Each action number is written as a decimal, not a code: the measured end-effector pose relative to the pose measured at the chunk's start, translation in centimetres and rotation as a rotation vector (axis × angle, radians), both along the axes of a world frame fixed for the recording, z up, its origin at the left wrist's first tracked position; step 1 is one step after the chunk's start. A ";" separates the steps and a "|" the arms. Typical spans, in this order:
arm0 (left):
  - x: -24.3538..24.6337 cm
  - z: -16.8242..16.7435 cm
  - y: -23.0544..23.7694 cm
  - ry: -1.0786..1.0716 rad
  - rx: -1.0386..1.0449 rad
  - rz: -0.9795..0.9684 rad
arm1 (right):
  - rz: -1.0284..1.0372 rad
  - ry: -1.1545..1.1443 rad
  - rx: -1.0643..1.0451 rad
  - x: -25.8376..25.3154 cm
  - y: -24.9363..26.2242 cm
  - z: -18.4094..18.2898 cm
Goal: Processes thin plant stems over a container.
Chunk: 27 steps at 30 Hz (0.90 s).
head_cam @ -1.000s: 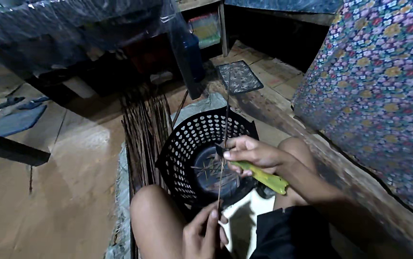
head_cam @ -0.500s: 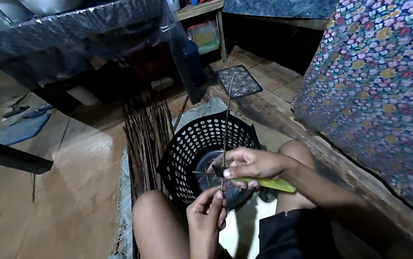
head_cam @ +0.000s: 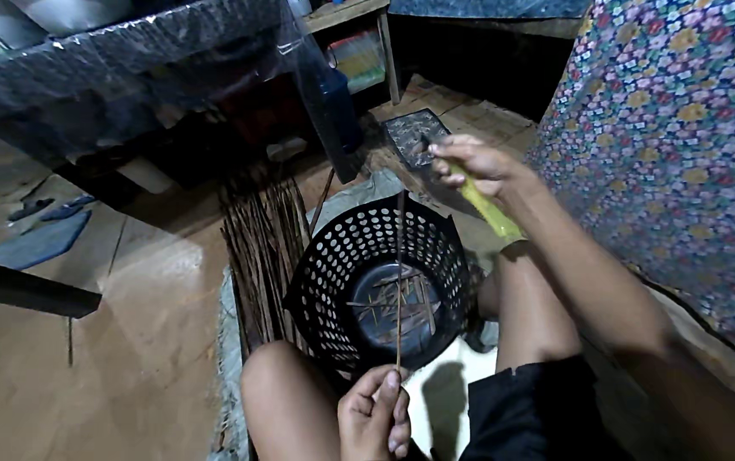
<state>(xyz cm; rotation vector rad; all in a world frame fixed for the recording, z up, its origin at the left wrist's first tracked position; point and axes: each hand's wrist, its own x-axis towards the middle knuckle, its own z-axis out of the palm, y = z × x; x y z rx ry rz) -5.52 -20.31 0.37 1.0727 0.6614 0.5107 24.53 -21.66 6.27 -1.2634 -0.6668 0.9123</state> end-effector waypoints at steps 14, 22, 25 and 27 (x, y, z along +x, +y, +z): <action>0.9 -0.8 0.4 -0.019 -0.157 0.010 | 0.436 -0.047 -0.193 -12.1 -4.7 -2.1; 0.8 -0.6 -0.5 -0.097 -0.149 -0.016 | 0.706 0.032 -0.335 -12.4 -4.0 -2.6; 0.5 -0.6 -0.6 -0.060 -0.076 0.003 | 0.676 0.084 -0.286 -11.7 -3.5 -2.7; 0.4 -0.4 -0.5 -0.045 -0.050 0.014 | 0.657 0.082 -0.280 -11.0 -3.2 -2.6</action>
